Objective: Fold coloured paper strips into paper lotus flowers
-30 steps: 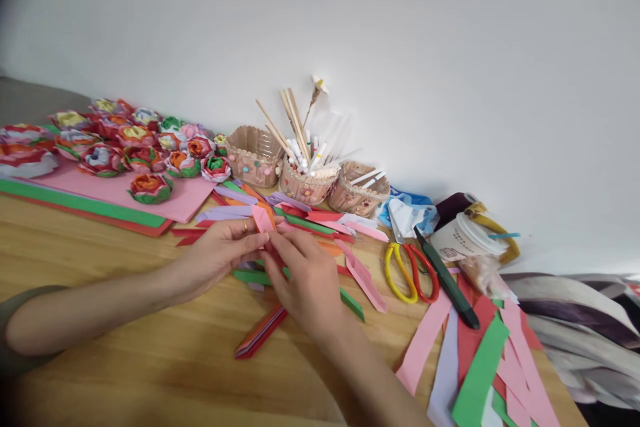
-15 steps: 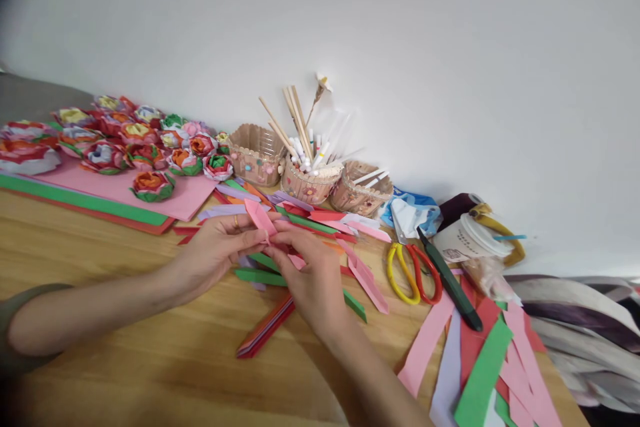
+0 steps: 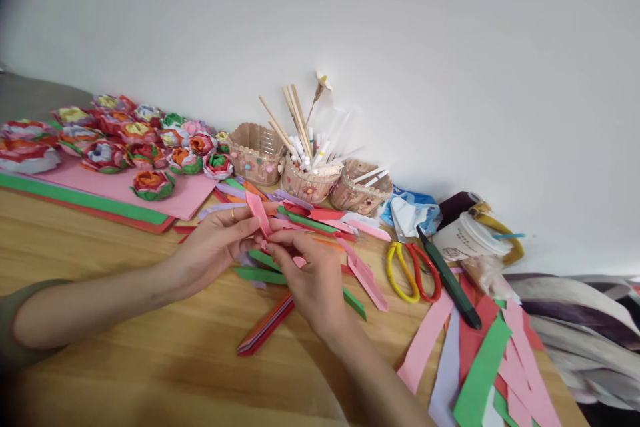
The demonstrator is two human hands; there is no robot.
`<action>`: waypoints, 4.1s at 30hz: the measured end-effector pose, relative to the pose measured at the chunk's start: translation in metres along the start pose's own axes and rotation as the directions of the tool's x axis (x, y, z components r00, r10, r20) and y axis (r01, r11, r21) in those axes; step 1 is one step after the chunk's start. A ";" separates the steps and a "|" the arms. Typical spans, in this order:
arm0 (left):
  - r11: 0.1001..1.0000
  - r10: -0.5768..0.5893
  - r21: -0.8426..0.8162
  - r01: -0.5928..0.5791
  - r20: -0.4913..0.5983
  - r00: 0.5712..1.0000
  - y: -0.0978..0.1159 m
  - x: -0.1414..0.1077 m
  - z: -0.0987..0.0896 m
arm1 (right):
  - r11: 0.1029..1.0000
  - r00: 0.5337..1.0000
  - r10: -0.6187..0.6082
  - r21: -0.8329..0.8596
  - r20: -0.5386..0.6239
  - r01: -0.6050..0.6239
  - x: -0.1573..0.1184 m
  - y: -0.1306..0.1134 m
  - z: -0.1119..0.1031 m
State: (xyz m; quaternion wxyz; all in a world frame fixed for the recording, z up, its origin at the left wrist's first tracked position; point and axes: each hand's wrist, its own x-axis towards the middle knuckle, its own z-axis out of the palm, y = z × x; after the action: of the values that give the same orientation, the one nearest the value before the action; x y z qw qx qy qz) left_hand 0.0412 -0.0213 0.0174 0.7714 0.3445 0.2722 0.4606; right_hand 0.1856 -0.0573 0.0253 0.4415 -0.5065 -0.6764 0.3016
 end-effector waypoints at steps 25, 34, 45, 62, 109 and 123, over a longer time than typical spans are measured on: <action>0.981 0.185 -0.033 -0.190 -0.133 0.974 0.051 0.020 -0.011 | 0.387 0.887 0.041 -0.826 0.459 0.409 0.017 0.009 0.020; 0.993 0.110 -0.018 -0.112 -0.102 0.989 0.045 0.024 -0.018 | 0.375 0.887 -0.058 -0.813 0.458 0.445 0.032 0.025 0.017; 0.994 0.110 0.010 -0.110 -0.115 0.987 0.047 0.020 -0.014 | 0.511 0.912 -0.163 -0.759 0.376 0.404 0.033 0.027 0.008; 0.994 0.098 0.049 -0.099 0.014 0.995 0.015 0.018 -0.015 | 0.864 0.948 0.318 0.403 0.030 -0.302 0.034 -0.013 0.000; 0.987 -0.051 0.157 0.026 0.158 0.986 0.009 0.014 -0.015 | 0.945 0.897 0.249 0.112 0.365 -0.308 0.045 -0.007 -0.028; 0.987 0.056 0.148 -0.064 0.062 0.997 0.010 0.013 -0.010 | 0.444 0.860 -0.330 -0.740 0.389 0.505 0.033 -0.003 -0.004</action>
State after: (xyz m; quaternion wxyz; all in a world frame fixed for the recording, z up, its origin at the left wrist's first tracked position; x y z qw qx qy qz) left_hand 0.0339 -0.0034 0.0176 0.7368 0.4225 0.2731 0.4518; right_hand 0.1850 -0.0273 0.0397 0.1480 -0.4378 -0.8784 -0.1216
